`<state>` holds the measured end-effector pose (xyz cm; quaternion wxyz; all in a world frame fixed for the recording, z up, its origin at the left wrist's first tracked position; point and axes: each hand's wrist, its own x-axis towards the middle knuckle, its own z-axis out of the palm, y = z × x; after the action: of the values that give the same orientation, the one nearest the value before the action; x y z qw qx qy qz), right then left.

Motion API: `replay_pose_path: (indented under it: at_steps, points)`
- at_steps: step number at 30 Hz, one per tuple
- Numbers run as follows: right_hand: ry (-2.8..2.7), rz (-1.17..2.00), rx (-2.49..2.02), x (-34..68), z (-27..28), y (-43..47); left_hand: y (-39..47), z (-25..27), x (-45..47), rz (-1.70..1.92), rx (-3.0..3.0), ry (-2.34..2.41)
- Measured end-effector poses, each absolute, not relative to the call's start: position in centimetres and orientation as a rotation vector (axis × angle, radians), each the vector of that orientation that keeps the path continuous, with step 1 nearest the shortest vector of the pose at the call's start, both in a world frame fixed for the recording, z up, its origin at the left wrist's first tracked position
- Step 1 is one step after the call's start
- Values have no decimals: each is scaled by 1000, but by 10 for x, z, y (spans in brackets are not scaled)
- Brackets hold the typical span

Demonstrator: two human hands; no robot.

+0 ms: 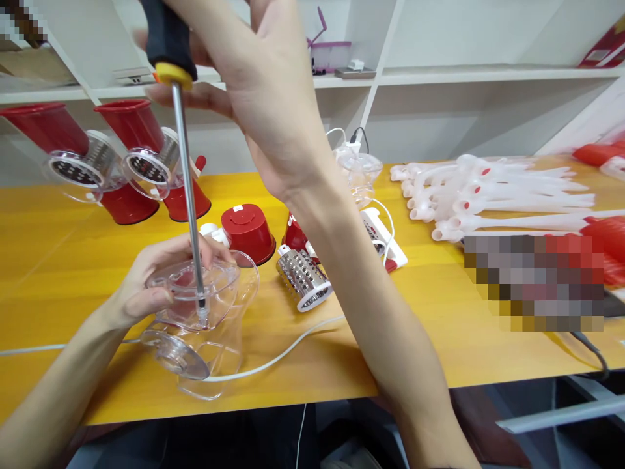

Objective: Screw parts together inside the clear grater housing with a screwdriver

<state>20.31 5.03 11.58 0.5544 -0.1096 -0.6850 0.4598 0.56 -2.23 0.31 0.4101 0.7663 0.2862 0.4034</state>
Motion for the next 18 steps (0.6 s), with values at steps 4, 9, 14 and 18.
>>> replay_pose_path:
  at_steps: [4,9,14,18]
  points:
    - [-1666,1256,53,208,113,48,-21,1,4,1023,1934,709]
    - [-1503,1134,-172,199,114,40,-23,1,6,1010,1922,704]
    - [-1449,969,-250,190,117,35,-23,3,8,1009,1912,716]
    - [-1512,1021,-265,198,117,38,-22,3,5,1008,1922,699]
